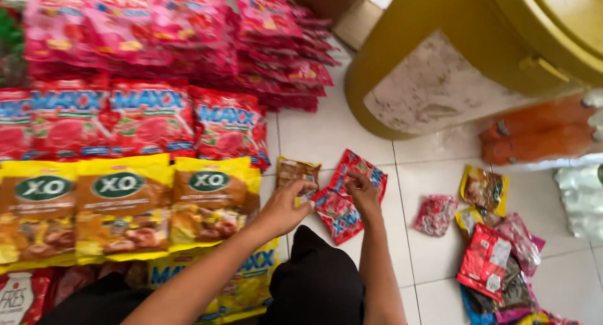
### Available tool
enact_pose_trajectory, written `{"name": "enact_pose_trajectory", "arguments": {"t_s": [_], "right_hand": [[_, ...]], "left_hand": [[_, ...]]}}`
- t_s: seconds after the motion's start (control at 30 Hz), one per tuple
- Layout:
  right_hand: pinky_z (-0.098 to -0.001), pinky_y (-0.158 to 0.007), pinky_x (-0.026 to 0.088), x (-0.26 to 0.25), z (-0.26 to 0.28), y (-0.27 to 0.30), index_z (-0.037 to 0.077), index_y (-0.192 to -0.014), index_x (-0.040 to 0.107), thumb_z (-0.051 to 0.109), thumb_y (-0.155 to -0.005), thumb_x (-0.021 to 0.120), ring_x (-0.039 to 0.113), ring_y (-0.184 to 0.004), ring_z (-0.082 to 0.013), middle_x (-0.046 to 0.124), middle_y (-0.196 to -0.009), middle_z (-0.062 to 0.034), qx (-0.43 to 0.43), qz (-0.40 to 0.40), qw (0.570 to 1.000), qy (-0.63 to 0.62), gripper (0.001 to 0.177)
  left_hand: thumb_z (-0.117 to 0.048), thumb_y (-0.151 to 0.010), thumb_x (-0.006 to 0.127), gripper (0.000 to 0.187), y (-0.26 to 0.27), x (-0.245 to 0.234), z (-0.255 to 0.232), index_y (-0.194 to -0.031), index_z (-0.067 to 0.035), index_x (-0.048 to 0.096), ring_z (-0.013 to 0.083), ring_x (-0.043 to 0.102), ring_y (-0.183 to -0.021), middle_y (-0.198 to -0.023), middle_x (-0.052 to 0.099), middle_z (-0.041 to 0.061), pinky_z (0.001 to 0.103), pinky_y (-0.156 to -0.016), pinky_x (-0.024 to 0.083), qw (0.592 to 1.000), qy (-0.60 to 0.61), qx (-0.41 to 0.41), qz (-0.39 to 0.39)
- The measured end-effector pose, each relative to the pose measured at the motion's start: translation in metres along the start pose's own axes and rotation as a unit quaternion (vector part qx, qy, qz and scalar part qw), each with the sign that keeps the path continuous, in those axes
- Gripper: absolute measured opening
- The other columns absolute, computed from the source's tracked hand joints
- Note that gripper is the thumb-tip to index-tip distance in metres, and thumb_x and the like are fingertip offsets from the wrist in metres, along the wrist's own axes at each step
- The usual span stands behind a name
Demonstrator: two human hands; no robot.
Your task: The person sits on the floor and sorts various snack packages, including Mentos, MAXX, XO, and KOPIKO, into organized stacks. They pick up items from a scattered pile and place them into neat rows by type.
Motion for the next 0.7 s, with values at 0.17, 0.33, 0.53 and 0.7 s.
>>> {"name": "enact_pose_trajectory", "arguments": {"t_s": [0.17,0.33,0.53,0.7], "right_hand": [[-0.0351,-0.081,0.053,-0.041,-0.031,0.011,0.005,-0.131,0.067,0.029,-0.089,0.074,0.067,-0.094,-0.0238,0.071,-0.103,-0.0135,0.016,-0.127,0.987,0.1,0.048],[-0.0407,-0.083,0.059,-0.073,-0.057,0.013,0.007,-0.135,0.064,0.028,-0.088,0.074,0.067,-0.101,-0.0317,0.061,-0.123,-0.0221,0.087,-0.207,0.969,0.104,0.052],[-0.0381,-0.079,0.06,-0.09,-0.119,-0.018,0.003,-0.144,0.049,0.027,-0.087,0.076,0.067,-0.104,-0.0295,0.058,-0.13,-0.0217,0.149,-0.22,0.964,-0.015,0.067],[-0.0343,-0.074,0.061,-0.087,-0.144,-0.024,0.001,-0.142,0.046,0.018,-0.081,0.081,0.07,-0.093,-0.0219,0.065,-0.115,-0.0141,0.193,-0.196,0.955,-0.11,0.072]], "left_hand": [[-0.018,-0.084,0.072,0.054,-0.014,0.095,0.082,-0.135,-0.008,0.058,0.0281,0.068,-0.114,-0.123,0.069,0.017,0.039,-0.097,0.054,0.983,0.014,-0.167,0.079],[-0.02,-0.084,0.072,0.065,-0.02,0.17,0.17,-0.144,-0.007,0.05,0.0277,0.068,-0.116,-0.127,0.069,0.017,0.036,-0.098,0.053,0.958,0.02,-0.251,0.135],[-0.021,-0.085,0.072,0.067,-0.017,0.202,0.194,-0.146,-0.005,0.048,0.0262,0.068,-0.117,-0.127,0.07,0.017,0.035,-0.098,0.054,0.928,0.058,-0.322,0.176],[-0.021,-0.086,0.072,0.068,-0.022,0.194,0.194,-0.147,-0.007,0.047,0.0258,0.067,-0.119,-0.129,0.069,0.016,0.035,-0.101,0.053,0.93,0.033,-0.325,0.17]]}}
Point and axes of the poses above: each hand's wrist, its own y-axis away from the middle knuckle, its own x-axis out of the palm, z = x × y, the point moved 8 cm from there along -y, towards the middle knuckle
